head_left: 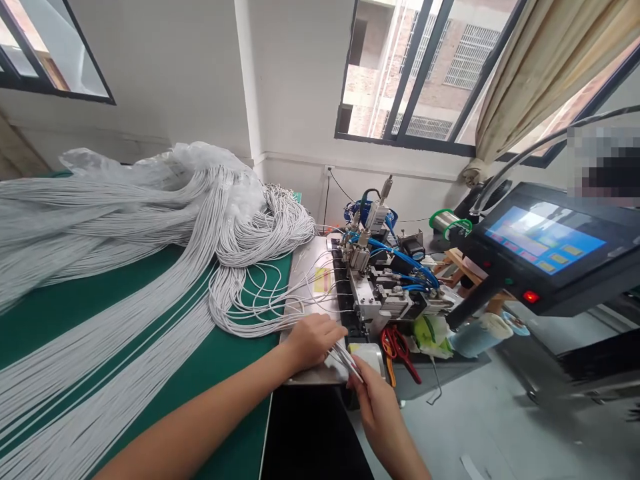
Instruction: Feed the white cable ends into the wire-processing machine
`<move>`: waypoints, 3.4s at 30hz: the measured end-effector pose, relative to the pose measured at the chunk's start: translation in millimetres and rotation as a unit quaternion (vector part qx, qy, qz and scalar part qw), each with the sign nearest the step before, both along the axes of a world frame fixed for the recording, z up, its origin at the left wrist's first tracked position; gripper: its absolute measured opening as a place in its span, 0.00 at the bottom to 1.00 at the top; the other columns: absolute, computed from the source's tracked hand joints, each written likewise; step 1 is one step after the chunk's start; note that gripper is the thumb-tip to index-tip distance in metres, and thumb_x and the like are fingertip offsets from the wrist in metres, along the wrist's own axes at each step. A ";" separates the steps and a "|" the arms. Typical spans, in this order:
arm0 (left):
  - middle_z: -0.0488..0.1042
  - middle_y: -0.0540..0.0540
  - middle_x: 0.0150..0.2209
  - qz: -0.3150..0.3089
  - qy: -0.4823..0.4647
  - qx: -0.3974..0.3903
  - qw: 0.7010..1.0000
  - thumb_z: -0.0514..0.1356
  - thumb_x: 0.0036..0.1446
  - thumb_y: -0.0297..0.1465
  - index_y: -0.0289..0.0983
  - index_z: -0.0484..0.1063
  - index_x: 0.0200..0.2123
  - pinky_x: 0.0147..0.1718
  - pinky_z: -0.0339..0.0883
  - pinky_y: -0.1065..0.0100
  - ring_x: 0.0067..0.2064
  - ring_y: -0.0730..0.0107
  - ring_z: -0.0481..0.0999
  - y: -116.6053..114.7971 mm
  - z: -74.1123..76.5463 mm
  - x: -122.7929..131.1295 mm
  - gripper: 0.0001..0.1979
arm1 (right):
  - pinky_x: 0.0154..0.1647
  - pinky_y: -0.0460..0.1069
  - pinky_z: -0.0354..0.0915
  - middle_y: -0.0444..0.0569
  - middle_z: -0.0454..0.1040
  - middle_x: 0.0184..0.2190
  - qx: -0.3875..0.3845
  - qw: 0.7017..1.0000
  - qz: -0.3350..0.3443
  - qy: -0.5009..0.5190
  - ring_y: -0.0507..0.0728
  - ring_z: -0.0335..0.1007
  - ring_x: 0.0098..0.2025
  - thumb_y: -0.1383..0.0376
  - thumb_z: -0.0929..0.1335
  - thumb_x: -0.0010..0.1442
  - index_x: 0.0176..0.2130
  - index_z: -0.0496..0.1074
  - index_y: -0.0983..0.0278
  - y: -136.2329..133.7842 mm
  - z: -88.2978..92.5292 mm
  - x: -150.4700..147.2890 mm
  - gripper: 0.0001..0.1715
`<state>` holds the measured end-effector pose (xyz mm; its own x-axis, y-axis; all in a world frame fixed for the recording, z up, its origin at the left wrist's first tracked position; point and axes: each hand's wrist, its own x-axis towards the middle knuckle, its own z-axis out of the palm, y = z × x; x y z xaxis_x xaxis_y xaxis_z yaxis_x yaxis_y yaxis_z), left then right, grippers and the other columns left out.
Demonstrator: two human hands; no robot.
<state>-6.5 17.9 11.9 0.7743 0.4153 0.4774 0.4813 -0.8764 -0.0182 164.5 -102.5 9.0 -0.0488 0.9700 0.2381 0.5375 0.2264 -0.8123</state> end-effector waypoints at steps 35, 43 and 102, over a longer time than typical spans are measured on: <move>0.75 0.44 0.38 -0.054 -0.037 0.060 0.996 0.52 0.58 0.30 0.34 0.60 0.58 0.27 0.66 0.68 0.33 0.66 0.75 -20.5 -1.8 5.3 0.24 | 0.29 0.46 0.59 0.46 0.75 0.29 -0.072 0.994 0.035 -0.073 0.53 0.65 0.28 0.58 0.67 0.62 0.35 0.75 0.62 -9.2 58.9 66.2 0.11; 0.74 0.46 0.32 -0.074 -0.053 0.093 0.992 0.51 0.61 0.32 0.35 0.63 0.56 0.25 0.63 0.68 0.30 0.68 0.73 -20.0 -1.7 8.1 0.21 | 0.29 0.46 0.57 0.45 0.71 0.28 -0.045 0.996 -0.003 -0.071 0.53 0.63 0.29 0.58 0.64 0.64 0.33 0.71 0.63 1.2 49.3 68.5 0.13; 0.73 0.41 0.41 0.118 0.009 -0.050 0.992 0.60 0.49 0.29 0.37 0.70 0.47 0.43 0.60 0.56 0.42 0.57 0.69 -23.1 -1.4 16.0 0.19 | 0.23 0.46 0.51 0.38 0.57 0.18 -0.159 0.947 -0.061 0.271 0.50 0.50 0.21 0.45 0.70 0.48 0.23 0.62 0.63 90.0 -37.4 64.5 0.26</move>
<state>9.5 -5.2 10.5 0.6578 0.6305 0.4119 0.6732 -0.7375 0.0538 229.0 -12.5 -28.3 0.1132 0.9875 -0.1096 0.0289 -0.1136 -0.9931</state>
